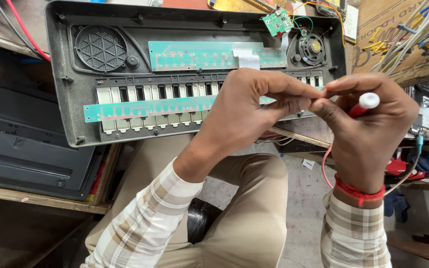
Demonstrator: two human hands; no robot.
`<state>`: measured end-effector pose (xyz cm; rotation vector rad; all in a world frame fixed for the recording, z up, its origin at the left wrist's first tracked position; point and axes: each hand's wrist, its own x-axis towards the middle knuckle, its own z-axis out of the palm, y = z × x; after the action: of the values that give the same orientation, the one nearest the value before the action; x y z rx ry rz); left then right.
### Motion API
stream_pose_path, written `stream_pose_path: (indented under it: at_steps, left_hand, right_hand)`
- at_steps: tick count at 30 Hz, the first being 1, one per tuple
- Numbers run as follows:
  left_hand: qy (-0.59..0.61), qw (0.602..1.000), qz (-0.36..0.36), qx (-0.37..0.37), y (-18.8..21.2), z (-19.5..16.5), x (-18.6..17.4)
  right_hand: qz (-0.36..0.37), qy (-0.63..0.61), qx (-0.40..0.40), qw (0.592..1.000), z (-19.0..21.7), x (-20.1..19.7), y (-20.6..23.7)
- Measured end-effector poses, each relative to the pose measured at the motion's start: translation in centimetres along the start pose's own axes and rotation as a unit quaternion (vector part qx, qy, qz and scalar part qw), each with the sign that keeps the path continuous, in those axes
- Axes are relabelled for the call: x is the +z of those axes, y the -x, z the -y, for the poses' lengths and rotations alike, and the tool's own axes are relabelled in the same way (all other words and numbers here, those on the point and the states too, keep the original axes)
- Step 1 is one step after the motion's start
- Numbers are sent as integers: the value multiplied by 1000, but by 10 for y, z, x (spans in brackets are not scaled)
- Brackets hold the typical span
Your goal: The person uses a screwdriver to probe and adjust components on the underside of a disassembled keyboard, including the circuit board, ribbon cable, and speaker. They also handle a small black circular part and test the keys while seated.
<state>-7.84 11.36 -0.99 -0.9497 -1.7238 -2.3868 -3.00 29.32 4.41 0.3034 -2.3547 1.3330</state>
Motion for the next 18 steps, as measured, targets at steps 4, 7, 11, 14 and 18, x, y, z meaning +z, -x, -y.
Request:
stream_pose_path:
  at_steps: [4,7,11,14,18]
  left_hand:
    - [89,993,59,-50,0,1,-7]
    - [49,997,18,-51,1,1,-2]
    - [-50,997,-47,-17,0,2,2]
    - [-106,992,-70,9,-1,5,4]
    - [-108,991,-70,22,-1,6,4]
  right_hand:
    - [45,-191,71,978,-10,-4,-8]
    - [60,-174,99,978,-14,-8,-16]
    - [24,152,-84,985,-28,-12,-47]
    - [43,314,-235,919,-48,-10,-78]
    - [61,360,-242,899,-71,-1,-106]
